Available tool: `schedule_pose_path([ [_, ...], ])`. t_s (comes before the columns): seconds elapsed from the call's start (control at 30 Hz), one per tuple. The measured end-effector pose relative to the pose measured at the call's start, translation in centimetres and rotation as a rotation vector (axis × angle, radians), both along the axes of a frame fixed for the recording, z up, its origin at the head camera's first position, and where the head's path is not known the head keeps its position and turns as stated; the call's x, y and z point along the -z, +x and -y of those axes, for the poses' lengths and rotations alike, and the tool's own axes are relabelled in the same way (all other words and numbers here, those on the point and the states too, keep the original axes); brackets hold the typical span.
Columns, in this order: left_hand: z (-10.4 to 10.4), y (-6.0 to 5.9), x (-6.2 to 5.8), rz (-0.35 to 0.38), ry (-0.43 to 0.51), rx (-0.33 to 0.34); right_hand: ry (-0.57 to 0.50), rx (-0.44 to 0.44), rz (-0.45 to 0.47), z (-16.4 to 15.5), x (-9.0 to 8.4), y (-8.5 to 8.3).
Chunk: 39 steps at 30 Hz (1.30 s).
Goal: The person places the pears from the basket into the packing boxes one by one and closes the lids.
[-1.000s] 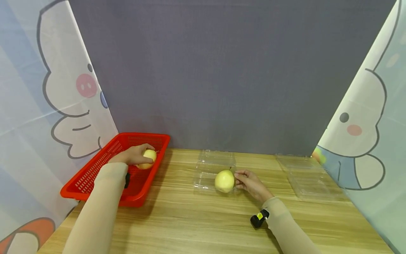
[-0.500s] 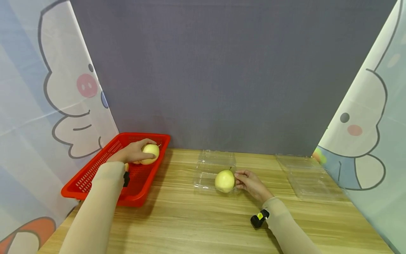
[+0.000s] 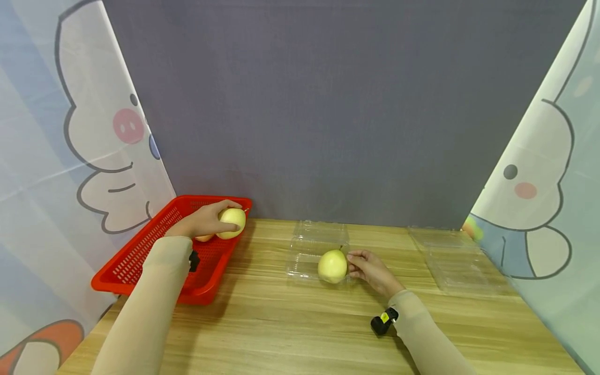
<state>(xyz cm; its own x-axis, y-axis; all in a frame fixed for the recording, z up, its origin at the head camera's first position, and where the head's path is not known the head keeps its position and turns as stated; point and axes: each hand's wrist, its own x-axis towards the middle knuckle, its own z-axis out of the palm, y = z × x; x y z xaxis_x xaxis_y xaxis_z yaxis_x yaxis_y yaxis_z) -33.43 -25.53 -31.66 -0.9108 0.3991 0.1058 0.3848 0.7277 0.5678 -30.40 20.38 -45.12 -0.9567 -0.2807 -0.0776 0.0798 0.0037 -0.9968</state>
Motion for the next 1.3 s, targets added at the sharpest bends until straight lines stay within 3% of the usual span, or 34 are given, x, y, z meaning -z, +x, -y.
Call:
schedule_pose_path([
  [0.4,-1.9,-0.3,-0.2,0.041,0.102,0.052,0.001,0.006,0.0,0.0,0.0,0.0],
  [0.73,-4.4,0.3,0.1,-0.065,-0.078,0.106,-0.004,0.001,-0.008,0.0,-0.2,0.1],
  [1.3,-8.3,0.9,0.3,-0.064,-0.116,0.178,0.01,0.0,-0.004,0.1,-0.1,0.2],
])
